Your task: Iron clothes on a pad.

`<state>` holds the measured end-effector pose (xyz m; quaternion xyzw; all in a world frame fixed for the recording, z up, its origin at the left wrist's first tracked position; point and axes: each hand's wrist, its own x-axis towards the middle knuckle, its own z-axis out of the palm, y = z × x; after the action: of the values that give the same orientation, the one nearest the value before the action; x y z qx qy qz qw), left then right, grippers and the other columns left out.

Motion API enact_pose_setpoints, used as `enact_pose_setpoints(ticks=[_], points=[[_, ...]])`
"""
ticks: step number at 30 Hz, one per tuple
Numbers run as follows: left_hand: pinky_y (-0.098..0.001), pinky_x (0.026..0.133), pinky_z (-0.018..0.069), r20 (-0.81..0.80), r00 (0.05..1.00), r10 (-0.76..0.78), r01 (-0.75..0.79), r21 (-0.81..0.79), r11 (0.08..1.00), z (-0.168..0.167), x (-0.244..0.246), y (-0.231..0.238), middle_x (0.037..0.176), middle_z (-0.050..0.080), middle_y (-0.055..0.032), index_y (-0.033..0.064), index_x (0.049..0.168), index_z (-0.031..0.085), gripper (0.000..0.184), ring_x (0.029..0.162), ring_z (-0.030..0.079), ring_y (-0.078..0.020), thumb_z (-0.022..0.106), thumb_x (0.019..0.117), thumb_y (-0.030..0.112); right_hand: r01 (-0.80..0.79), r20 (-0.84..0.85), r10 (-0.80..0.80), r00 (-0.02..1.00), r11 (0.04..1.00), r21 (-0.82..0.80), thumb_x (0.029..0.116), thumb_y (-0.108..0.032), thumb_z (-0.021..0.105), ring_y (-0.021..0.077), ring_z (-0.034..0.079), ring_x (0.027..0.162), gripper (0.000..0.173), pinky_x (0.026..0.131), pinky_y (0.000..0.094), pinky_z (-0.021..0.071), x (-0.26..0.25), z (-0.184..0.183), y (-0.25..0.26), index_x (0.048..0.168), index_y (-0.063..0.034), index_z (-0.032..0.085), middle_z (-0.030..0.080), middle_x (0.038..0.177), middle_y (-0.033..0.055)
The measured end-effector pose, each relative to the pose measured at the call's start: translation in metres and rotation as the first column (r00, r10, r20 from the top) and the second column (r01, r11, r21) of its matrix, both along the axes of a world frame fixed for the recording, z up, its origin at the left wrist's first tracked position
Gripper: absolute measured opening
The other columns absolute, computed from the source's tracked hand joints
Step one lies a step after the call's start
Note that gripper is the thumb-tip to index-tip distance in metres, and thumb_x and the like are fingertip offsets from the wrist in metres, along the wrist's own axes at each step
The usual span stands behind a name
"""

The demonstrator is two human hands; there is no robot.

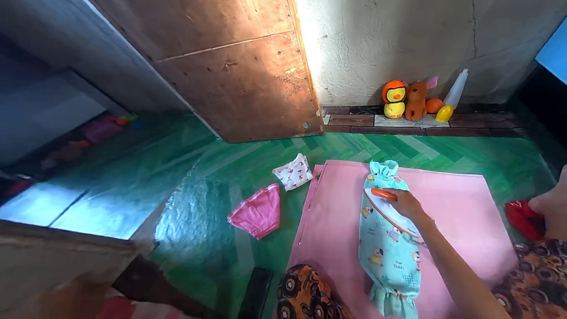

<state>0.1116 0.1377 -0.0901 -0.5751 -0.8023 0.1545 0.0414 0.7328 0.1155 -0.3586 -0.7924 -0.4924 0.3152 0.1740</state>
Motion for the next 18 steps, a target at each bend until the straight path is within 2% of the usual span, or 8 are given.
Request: enact_pose_setpoints(ticks=[2,3,5,7,10,14,16,18], points=[[-0.0775,0.084,0.0458,0.102,0.956,-0.276,0.265,0.108,0.958,-0.051,0.014,0.022,0.110,0.067,-0.0370,-0.0060,0.114,0.069,0.046,0.106,0.063,-0.0581,0.055,0.1036,0.037,-0.025,-0.014,0.025,1.000,1.000,-0.004,0.1070,-0.022,0.055,0.0364,0.056,0.136,0.042,0.114,0.0574,0.0414,0.001,-0.001,-0.005,0.149,-0.0170,0.057,0.061,0.144,0.0169],[-0.0782,0.085,0.0452,0.189,0.917,-0.350,0.328,0.138,0.934,-0.069,0.039,0.024,0.111,0.067,-0.0363,-0.0059,0.114,0.070,0.043,0.106,0.063,-0.0579,0.059,0.1030,0.035,-0.046,-0.022,0.046,0.999,0.999,-0.004,0.1071,-0.022,0.055,0.0360,0.056,0.136,0.042,0.114,0.0566,0.0411,0.000,-0.002,-0.011,0.149,-0.0167,0.057,0.061,0.144,0.0170],[-0.0750,0.090,0.0459,0.328,0.869,-0.371,0.363,0.089,0.928,-0.088,0.106,0.017,0.121,0.066,-0.0315,-0.0023,0.120,0.070,0.040,0.112,0.063,-0.0530,0.059,0.1042,0.033,-0.092,-0.036,0.092,0.995,0.996,-0.004,0.1070,-0.022,0.056,0.0355,0.056,0.136,0.042,0.115,0.0560,0.0408,-0.006,-0.003,-0.027,0.149,-0.0167,0.057,0.061,0.144,0.0172],[-0.0699,0.092,0.0493,0.448,0.804,-0.391,0.409,0.060,0.910,-0.119,0.160,0.008,0.126,0.066,-0.0257,0.0017,0.123,0.071,0.036,0.113,0.066,-0.0467,0.057,0.1046,0.030,-0.147,-0.051,0.147,0.988,0.989,-0.014,0.1064,-0.022,0.057,0.0366,0.056,0.135,0.043,0.115,0.0562,0.0411,-0.011,-0.003,-0.048,0.149,-0.0160,0.057,0.061,0.144,0.0184],[-0.0617,0.095,0.0528,0.645,0.668,-0.372,0.495,-0.011,0.869,-0.176,0.218,-0.011,0.129,0.066,-0.0199,0.0044,0.126,0.069,0.033,0.111,0.068,-0.0385,0.056,0.1047,0.026,-0.240,-0.076,0.237,0.968,0.970,-0.032,0.1052,-0.023,0.060,0.0359,0.059,0.133,0.042,0.115,0.0551,0.0423,-0.020,-0.002,-0.087,0.146,-0.0167,0.060,0.063,0.141,0.0185],[-0.0507,0.096,0.0554,0.884,0.392,-0.255,0.555,-0.007,0.832,-0.251,0.268,-0.049,0.127,0.066,-0.0216,-0.0001,0.131,0.065,0.035,0.108,0.069,-0.0340,0.060,0.1021,0.019,-0.299,-0.127,0.297,0.947,0.954,-0.003,0.1022,-0.021,0.065,0.0344,0.060,0.130,0.039,0.114,0.0531,0.0438,-0.020,-0.005,-0.132,0.141,-0.0162,0.065,0.065,0.138,0.0176],[-0.0488,0.097,0.0552,0.935,0.314,-0.166,0.552,-0.037,0.833,-0.276,0.286,-0.066,0.127,0.065,-0.0240,-0.0027,0.134,0.061,0.038,0.110,0.068,-0.0348,0.062,0.1008,0.016,-0.207,-0.161,0.214,0.963,0.976,0.062,0.1003,-0.019,0.067,0.0326,0.062,0.128,0.038,0.113,0.0523,0.0453,-0.009,-0.009,-0.148,0.138,-0.0138,0.068,0.067,0.135,0.0166],[-0.0493,0.096,0.0553,0.946,0.302,-0.119,0.559,-0.075,0.826,-0.294,0.298,-0.079,0.129,0.063,-0.0258,-0.0038,0.138,0.057,0.043,0.111,0.067,-0.0361,0.064,0.0996,0.015,-0.031,-0.192,0.050,0.980,0.994,0.102,0.0981,-0.019,0.070,0.0302,0.065,0.122,0.042,0.110,0.0503,0.0485,0.008,-0.004,-0.157,0.139,-0.0102,0.065,0.068,0.132,0.0161]])
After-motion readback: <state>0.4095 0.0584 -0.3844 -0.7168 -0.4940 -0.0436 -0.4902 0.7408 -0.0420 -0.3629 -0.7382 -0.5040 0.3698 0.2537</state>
